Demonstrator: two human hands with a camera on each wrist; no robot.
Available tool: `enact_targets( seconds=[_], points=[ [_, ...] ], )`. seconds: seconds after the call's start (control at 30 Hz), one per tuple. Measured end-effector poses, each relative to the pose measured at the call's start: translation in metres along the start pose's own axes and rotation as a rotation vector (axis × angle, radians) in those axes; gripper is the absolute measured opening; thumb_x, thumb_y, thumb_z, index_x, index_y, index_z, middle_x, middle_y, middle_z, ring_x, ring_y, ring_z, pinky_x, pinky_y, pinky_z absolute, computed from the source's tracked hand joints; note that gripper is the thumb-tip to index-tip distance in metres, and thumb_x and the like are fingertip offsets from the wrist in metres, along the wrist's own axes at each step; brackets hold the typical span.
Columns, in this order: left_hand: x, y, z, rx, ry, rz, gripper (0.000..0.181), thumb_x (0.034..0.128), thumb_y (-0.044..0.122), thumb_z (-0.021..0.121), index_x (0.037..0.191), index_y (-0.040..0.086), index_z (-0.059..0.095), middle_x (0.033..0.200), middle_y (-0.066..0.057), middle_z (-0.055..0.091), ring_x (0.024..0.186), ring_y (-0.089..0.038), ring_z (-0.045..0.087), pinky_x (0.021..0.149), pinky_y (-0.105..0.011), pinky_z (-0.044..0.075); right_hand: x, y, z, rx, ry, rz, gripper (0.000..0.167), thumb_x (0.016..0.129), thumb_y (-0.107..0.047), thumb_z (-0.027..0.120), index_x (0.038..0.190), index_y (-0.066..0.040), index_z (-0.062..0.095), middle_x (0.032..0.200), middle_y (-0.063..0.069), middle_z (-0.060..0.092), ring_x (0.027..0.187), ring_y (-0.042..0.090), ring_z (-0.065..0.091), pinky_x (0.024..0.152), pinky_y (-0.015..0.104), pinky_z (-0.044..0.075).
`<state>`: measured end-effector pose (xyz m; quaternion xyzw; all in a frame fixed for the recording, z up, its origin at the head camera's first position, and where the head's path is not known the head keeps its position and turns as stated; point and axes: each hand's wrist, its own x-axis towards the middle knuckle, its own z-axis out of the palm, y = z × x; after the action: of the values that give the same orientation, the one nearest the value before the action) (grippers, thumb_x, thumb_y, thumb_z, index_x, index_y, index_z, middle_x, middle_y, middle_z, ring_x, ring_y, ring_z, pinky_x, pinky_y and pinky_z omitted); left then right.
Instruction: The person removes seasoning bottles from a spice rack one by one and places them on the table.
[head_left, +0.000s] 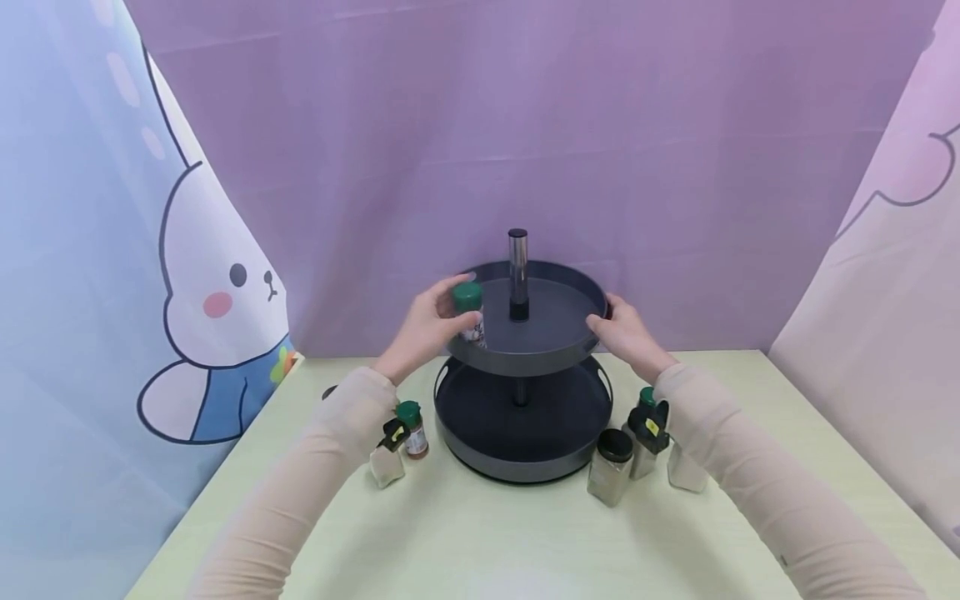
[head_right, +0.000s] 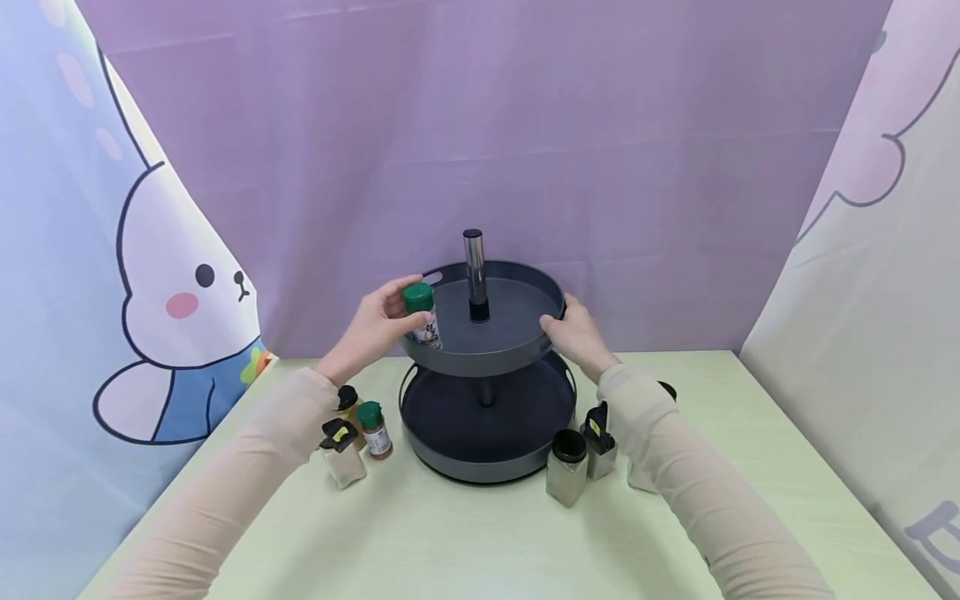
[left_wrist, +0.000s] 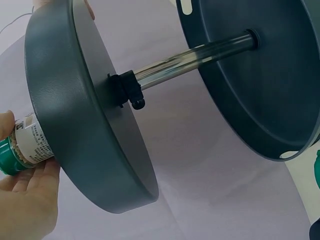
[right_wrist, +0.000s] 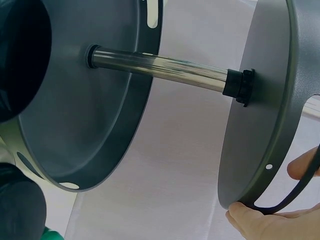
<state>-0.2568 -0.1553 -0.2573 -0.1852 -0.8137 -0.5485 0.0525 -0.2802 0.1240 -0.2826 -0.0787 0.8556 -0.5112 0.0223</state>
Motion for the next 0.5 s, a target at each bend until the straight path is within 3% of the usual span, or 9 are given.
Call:
enact_targets(
  seconds=[0.5],
  points=[
    [-0.0013,-0.0001,-0.0019,0.0,0.013,0.014,0.056,0.085,0.014,0.065,0.135,0.024,0.043,0.125,-0.01,0.057,0.108,-0.019,0.059,0.087,-0.033,0.052,0.001,-0.0007,0.001,-0.023,0.009,0.008,0.063,0.095,-0.018,0.037,0.146,0.001,0.006,0.147,0.023,0.025,0.135,0.034,0.026,0.109,0.047,0.029]
  ],
)
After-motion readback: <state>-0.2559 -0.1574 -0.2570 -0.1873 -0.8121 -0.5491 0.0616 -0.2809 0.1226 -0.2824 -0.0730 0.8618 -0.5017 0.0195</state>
